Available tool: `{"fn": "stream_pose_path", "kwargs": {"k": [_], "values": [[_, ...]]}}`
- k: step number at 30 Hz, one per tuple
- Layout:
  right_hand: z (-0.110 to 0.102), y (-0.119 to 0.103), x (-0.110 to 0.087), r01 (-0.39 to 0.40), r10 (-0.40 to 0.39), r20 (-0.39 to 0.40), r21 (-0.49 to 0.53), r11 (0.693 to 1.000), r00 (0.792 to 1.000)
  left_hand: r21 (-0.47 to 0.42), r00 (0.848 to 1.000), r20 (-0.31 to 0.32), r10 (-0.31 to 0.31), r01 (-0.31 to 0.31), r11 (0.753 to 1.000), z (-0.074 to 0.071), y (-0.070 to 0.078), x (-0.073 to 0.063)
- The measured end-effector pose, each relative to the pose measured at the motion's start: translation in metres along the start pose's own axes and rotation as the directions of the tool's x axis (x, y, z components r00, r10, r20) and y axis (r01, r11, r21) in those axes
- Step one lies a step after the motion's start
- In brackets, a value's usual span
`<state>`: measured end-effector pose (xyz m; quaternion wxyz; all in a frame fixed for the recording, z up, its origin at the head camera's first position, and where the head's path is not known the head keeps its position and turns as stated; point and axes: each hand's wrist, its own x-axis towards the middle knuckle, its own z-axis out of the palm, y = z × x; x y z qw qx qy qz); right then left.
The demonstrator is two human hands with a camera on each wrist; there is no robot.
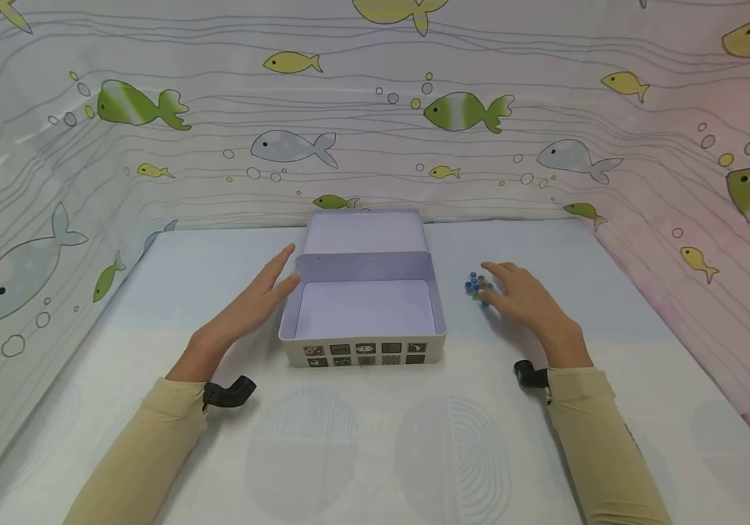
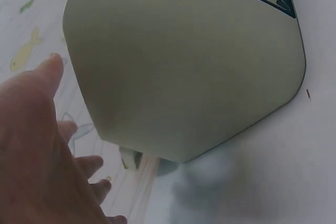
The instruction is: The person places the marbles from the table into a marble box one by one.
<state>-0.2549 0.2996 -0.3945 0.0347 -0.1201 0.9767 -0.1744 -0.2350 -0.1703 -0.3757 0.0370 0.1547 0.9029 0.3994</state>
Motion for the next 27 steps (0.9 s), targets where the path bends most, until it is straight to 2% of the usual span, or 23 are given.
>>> {"fn": "stream_pose_path", "kwargs": {"k": [3,8,14,19,27], "values": [[0.0,-0.002,0.0,-0.006,0.006,-0.001,0.015,1.0,1.0,-0.056,1.0,0.013,0.005,-0.004,0.998,0.003,0.0,0.001],[-0.001,-0.007,-0.002,-0.007,0.008,-0.021,0.034,0.999,1.0,-0.097,1.0,0.016,0.008,-0.006,0.995,0.011,-0.001,0.002],[-0.002,-0.008,-0.002,-0.002,0.003,-0.022,0.026,1.0,1.0,-0.15,0.999,0.02,0.047,-0.044,0.988,0.019,0.0,0.002],[-0.001,-0.006,-0.001,0.011,-0.011,-0.016,0.02,1.0,1.0,-0.153,0.997,0.017,0.073,-0.07,0.986,0.022,-0.001,0.002],[0.004,-0.004,0.002,0.003,-0.003,-0.019,-0.01,1.0,1.0,-0.15,0.999,0.001,0.04,-0.039,0.988,0.023,0.001,0.0]]}}
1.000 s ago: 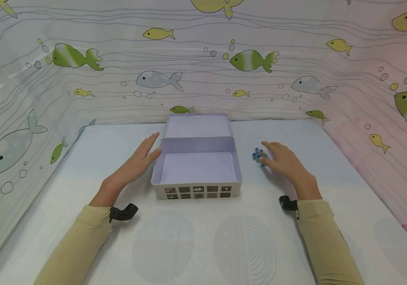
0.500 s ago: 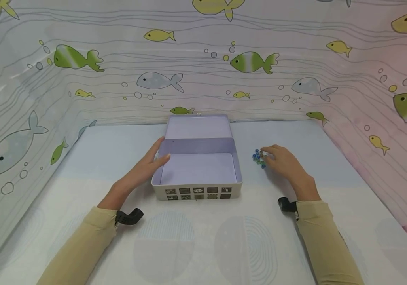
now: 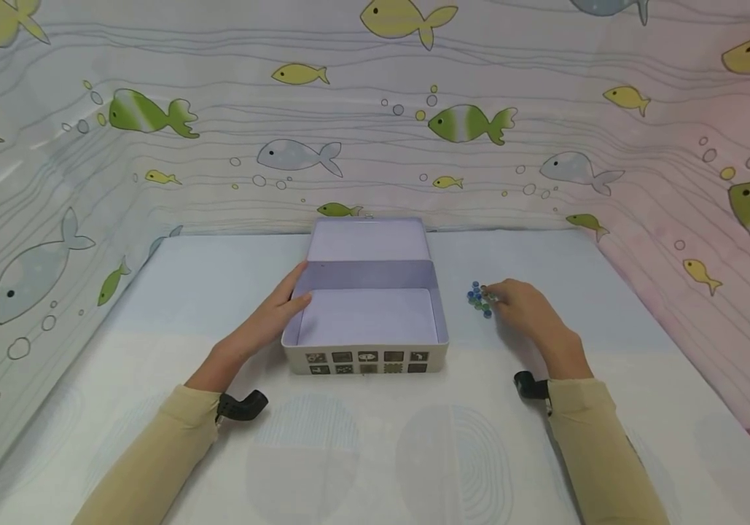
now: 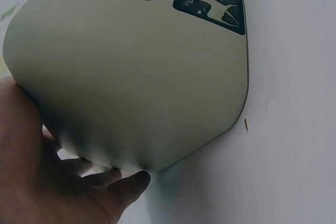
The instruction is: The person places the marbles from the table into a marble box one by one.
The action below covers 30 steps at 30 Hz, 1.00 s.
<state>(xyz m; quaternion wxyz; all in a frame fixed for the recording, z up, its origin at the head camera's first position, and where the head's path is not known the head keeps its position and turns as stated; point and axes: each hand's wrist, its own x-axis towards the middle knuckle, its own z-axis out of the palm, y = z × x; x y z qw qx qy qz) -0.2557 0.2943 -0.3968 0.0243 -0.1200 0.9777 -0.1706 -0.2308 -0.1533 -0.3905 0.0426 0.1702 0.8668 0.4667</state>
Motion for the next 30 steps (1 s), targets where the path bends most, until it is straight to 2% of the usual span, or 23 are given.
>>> {"fn": "stream_pose_path", "kwargs": {"k": [4,12,23,30], "values": [[0.0016,-0.0012,-0.0008,-0.011,0.011,-0.012,0.003,1.0,1.0,-0.001,1.0,-0.003,0.001,-0.001,1.0,0.001,-0.0021,0.0006],[0.0032,-0.003,0.0003,0.017,-0.018,-0.077,-0.007,1.0,0.997,-0.009,1.0,-0.011,-0.003,0.002,1.0,0.0023,-0.0031,0.0001],[0.0032,-0.0041,0.0001,-0.006,0.004,-0.074,-0.022,1.0,0.997,-0.016,1.0,-0.016,0.013,-0.013,1.0,0.0031,-0.0068,0.0005],[0.0011,-0.0062,0.0001,-0.035,0.035,-0.037,-0.02,0.999,0.999,-0.018,1.0,-0.022,0.006,-0.006,1.0,0.0036,-0.0035,-0.0004]]}}
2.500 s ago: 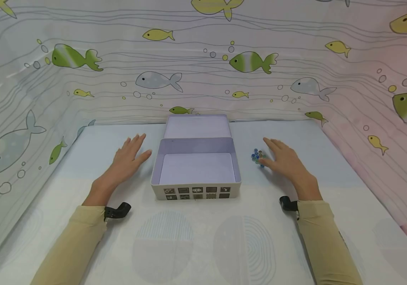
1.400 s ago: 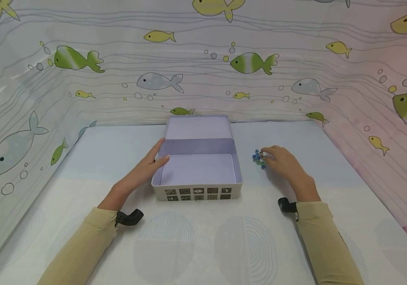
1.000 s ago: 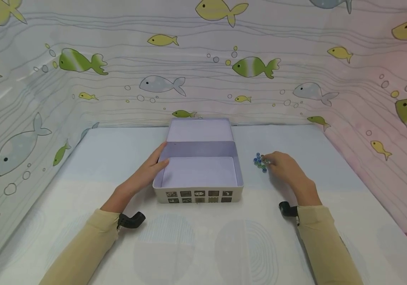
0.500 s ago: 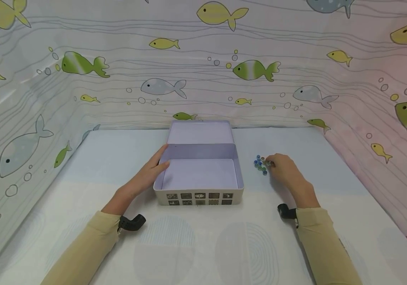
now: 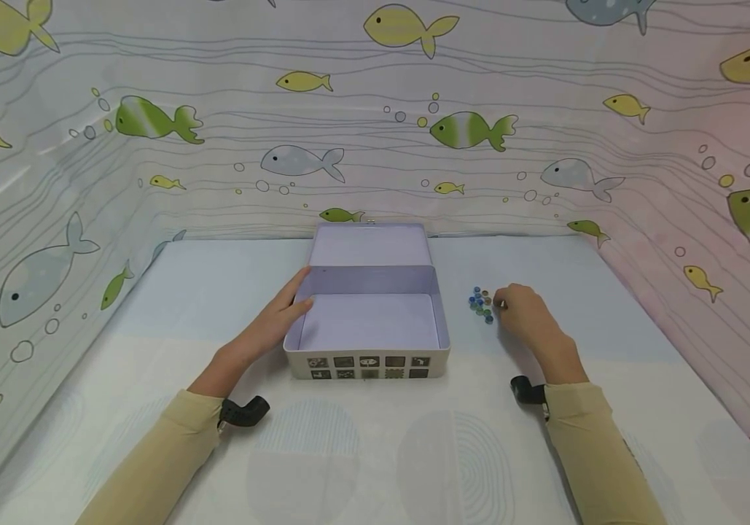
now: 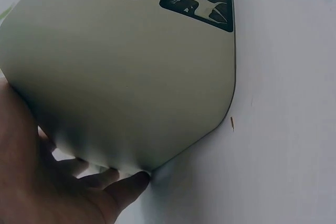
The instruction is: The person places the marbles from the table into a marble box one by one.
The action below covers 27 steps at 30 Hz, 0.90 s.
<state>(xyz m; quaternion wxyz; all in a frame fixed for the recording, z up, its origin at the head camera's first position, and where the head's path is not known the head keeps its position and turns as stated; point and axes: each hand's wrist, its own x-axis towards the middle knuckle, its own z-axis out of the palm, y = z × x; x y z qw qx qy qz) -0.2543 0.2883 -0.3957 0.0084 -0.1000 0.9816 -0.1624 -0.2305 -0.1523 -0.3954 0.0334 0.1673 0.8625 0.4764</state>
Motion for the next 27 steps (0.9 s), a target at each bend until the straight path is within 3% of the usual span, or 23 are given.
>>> {"fn": "stream_pose_path", "kwargs": {"k": [15,27], "values": [[-0.006,-0.003,0.002,-0.022,0.022,0.011,-0.013,1.0,1.0,-0.027,1.0,0.002,-0.001,0.001,1.0,0.002,0.003,-0.002],[-0.015,-0.016,0.004,0.1,-0.098,-0.111,0.012,0.995,0.989,-0.018,1.0,-0.009,-0.004,0.003,1.0,0.002,-0.002,0.0]]}}
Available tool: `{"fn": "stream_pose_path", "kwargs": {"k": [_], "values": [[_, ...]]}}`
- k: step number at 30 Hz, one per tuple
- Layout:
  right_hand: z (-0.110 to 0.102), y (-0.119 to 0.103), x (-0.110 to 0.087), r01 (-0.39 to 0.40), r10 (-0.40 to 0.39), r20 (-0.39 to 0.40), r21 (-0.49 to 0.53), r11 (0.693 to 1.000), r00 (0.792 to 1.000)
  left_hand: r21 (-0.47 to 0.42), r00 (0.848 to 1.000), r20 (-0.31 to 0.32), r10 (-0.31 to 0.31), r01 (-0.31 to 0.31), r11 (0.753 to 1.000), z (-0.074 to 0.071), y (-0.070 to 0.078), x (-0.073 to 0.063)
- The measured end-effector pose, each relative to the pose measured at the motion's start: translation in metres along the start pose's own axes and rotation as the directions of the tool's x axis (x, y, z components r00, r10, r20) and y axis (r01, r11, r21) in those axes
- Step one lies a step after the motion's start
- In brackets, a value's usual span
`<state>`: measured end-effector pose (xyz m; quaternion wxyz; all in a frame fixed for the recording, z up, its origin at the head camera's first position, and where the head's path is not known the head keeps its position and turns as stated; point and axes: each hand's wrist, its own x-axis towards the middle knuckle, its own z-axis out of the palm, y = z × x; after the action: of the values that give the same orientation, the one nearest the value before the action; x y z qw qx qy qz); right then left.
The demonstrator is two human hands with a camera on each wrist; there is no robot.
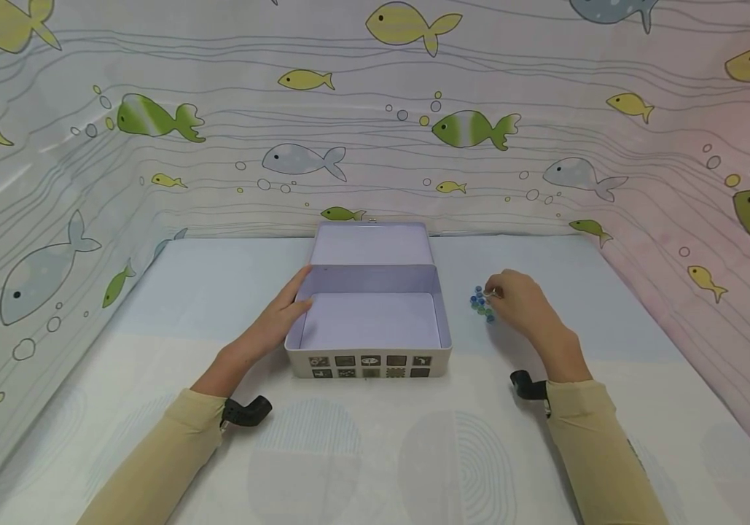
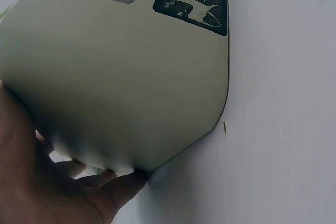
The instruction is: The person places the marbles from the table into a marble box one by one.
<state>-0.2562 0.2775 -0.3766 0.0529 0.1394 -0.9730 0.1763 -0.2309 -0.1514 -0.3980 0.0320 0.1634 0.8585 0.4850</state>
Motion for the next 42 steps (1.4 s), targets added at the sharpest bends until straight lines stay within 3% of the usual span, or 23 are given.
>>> {"fn": "stream_pose_path", "kwargs": {"k": [13,17,20,24,26,34,42], "values": [[-0.013,-0.042,-0.005,0.135,-0.124,-0.133,0.071,0.988,0.983,-0.005,1.0,-0.005,0.011,-0.011,1.0,-0.001,0.001,-0.002],[-0.014,-0.056,-0.006,0.2,-0.18,-0.173,0.101,0.975,0.968,-0.012,1.0,0.016,-0.004,0.004,1.0,-0.006,0.027,-0.011],[-0.012,-0.065,-0.006,0.246,-0.221,-0.192,0.123,0.961,0.956,-0.014,0.999,0.027,-0.021,0.021,1.0,-0.008,0.031,-0.012],[-0.009,-0.075,-0.005,0.295,-0.264,-0.207,0.139,0.945,0.942,-0.014,1.0,0.008,-0.005,0.005,1.0,-0.003,0.004,0.0],[-0.007,-0.08,-0.006,0.306,-0.273,-0.204,0.148,0.941,0.94,-0.011,1.0,0.002,0.005,-0.005,1.0,-0.002,0.001,0.001],[0.004,-0.1,-0.006,0.346,-0.322,-0.148,0.185,0.92,0.935,0.0,1.0,-0.005,0.024,-0.024,1.0,0.0,0.0,0.0],[0.013,-0.116,-0.004,0.414,-0.401,-0.112,0.161,0.896,0.909,0.004,1.0,-0.014,0.017,-0.017,1.0,-0.001,0.003,0.0]]}}
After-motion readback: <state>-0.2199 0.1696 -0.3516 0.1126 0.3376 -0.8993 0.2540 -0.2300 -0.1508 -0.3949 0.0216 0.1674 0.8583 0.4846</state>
